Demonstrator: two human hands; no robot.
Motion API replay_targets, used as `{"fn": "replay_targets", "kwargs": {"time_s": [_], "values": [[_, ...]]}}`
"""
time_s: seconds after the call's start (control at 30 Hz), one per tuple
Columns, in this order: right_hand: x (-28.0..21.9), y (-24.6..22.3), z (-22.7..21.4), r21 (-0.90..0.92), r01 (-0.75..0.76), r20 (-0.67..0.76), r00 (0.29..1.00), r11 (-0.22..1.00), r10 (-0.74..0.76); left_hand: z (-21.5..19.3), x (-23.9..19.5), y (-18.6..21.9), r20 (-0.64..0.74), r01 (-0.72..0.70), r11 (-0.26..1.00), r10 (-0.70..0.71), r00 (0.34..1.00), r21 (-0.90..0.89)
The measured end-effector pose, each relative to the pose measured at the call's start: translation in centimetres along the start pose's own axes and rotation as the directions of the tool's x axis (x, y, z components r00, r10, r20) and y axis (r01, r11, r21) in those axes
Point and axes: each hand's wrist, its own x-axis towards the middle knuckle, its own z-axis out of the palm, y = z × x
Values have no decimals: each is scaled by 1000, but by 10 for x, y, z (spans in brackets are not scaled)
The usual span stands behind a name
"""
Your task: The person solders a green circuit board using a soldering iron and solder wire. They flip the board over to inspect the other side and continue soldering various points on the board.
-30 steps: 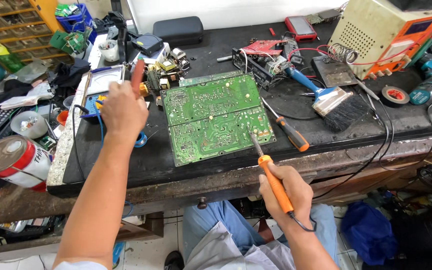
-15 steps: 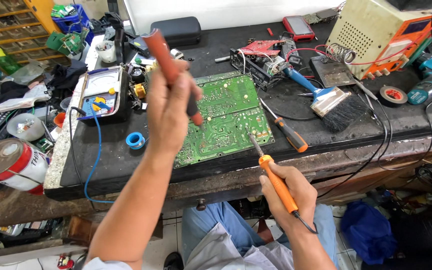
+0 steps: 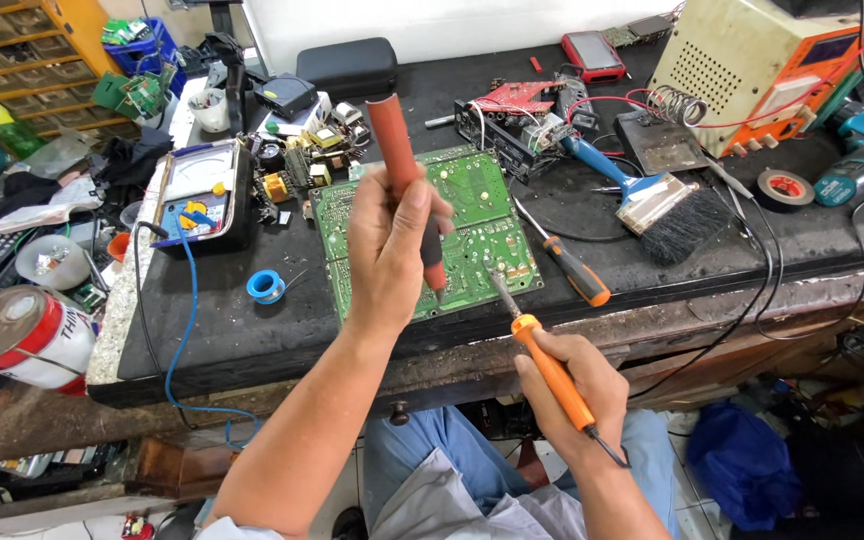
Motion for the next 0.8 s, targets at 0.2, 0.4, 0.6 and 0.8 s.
{"fn": "replay_targets", "kwargs": {"time_s": [0.2,0.4,0.6,0.8], "values": [[-1,-5,0,-44,125,13,992,991,-125,6,1,-14,-24,-41,999,40,999,-16],[5,-3,-3,-12,182,8,983,983,-182,16,5,-18,-56,-44,999,44,997,6],[2,6,-1,-9,136,16,991,991,-136,15,8,-33,-81,-89,992,96,992,88],[1,5,-2,17,69,7,998,997,-69,19,10,-31,-99,-56,998,54,994,-10]]}}
